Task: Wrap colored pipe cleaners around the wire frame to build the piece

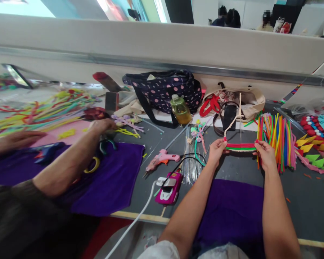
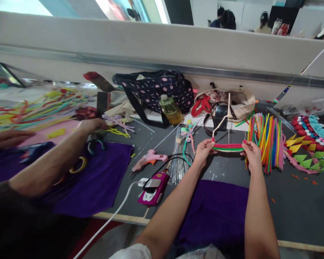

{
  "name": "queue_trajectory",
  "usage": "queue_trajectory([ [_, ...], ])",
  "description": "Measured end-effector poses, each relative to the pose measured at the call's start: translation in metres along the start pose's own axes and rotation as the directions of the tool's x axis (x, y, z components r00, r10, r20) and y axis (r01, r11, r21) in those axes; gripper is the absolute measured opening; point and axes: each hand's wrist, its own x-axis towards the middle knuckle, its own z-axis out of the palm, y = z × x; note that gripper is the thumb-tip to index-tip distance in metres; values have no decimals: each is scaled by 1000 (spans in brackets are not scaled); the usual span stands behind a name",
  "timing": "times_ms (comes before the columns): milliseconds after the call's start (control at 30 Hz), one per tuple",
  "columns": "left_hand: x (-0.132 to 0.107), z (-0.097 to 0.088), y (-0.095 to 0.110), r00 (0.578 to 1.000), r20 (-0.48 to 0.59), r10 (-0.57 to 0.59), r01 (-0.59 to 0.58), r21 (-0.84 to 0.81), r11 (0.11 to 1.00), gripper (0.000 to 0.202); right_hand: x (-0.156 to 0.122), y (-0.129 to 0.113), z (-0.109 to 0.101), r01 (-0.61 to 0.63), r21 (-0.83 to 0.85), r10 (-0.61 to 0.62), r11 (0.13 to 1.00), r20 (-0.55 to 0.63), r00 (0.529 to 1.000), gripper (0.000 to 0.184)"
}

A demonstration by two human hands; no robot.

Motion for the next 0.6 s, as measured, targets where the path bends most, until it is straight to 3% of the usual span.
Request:
queue_trajectory([
  [67, 0, 0, 1, 1000, 11, -17, 17, -1, 1000, 44, 0, 1, 0, -8, -5, 8, 1000, 10, 1000, 38],
  [233, 0, 0, 0, 996, -84, 40, -41, -10, 999, 42, -1, 4, 3, 14, -59, -15, 998, -8, 1000, 38],
  [500, 0, -4, 5, 993, 102, -62, 73, -112, 991, 44, 1, -1, -8, -1, -54, 4, 999, 66, 998, 40],
  [600, 2, -6, 2, 996, 74, -49, 60, -156, 986, 43, 1, 0, -11, -24, -73, 30, 997, 88, 996, 41],
])
